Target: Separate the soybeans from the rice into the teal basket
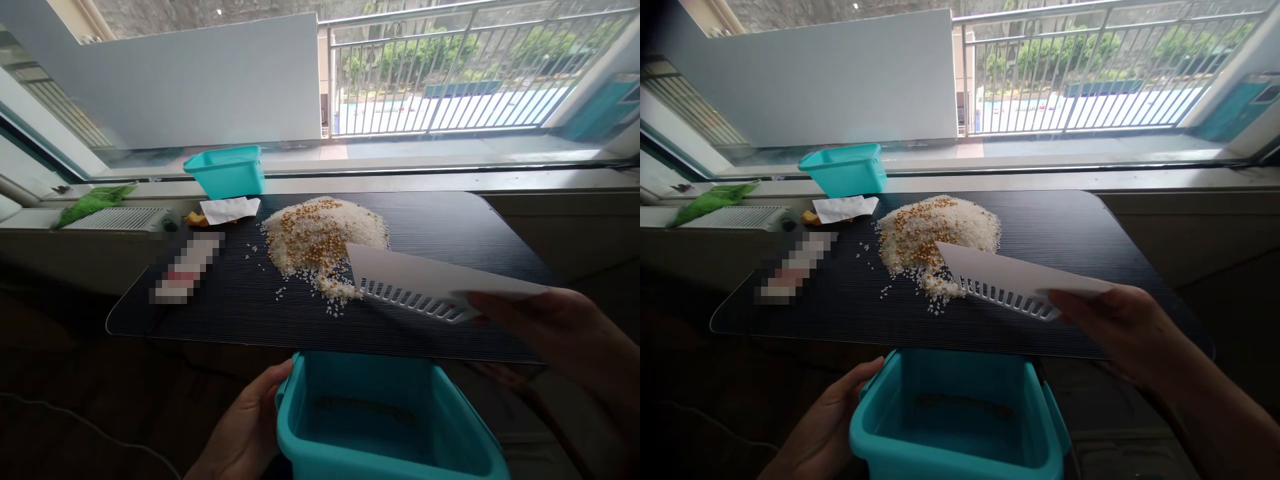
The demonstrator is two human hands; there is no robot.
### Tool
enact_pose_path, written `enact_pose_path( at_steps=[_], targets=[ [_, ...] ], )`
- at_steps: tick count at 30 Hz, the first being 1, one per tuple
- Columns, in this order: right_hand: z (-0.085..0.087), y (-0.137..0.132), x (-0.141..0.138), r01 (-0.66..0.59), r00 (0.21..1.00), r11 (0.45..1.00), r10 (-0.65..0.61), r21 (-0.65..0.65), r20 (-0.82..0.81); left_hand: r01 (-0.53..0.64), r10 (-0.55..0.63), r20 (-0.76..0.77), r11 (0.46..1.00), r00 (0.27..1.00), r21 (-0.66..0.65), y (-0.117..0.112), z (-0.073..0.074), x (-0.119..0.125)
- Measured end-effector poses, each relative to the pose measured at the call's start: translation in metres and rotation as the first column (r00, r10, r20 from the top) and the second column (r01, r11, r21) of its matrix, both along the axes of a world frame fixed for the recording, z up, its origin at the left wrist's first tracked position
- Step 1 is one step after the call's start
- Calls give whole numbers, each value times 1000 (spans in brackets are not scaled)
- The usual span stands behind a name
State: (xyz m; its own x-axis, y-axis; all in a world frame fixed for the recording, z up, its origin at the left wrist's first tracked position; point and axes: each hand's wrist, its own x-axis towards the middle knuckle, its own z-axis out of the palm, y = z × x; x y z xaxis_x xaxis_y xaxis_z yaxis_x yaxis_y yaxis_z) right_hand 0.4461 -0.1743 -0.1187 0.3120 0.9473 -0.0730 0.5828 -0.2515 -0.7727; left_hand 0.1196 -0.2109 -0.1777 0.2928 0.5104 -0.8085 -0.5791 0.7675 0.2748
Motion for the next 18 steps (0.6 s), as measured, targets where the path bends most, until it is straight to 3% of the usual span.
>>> enact_pose_path(
  at_steps=[2,8,13,18],
  targets=[
    [2,-2,5,4,1000,998,-3,-69,14,13,-13,-7,1000,1000,-9,0,-1,0],
    [5,6,-7,-4,1000,994,4,107,2,3,-3,5,1000,1000,-20,1,-3,-1],
    [0,14,-10,-12,999,994,8,108,33,-13,13,31,1000,999,-21,0,-2,0],
    [7,18,-11,11,999,995,-17,103,52,-11,11,21,999,1000,-30,1,-1,0]
  ],
)
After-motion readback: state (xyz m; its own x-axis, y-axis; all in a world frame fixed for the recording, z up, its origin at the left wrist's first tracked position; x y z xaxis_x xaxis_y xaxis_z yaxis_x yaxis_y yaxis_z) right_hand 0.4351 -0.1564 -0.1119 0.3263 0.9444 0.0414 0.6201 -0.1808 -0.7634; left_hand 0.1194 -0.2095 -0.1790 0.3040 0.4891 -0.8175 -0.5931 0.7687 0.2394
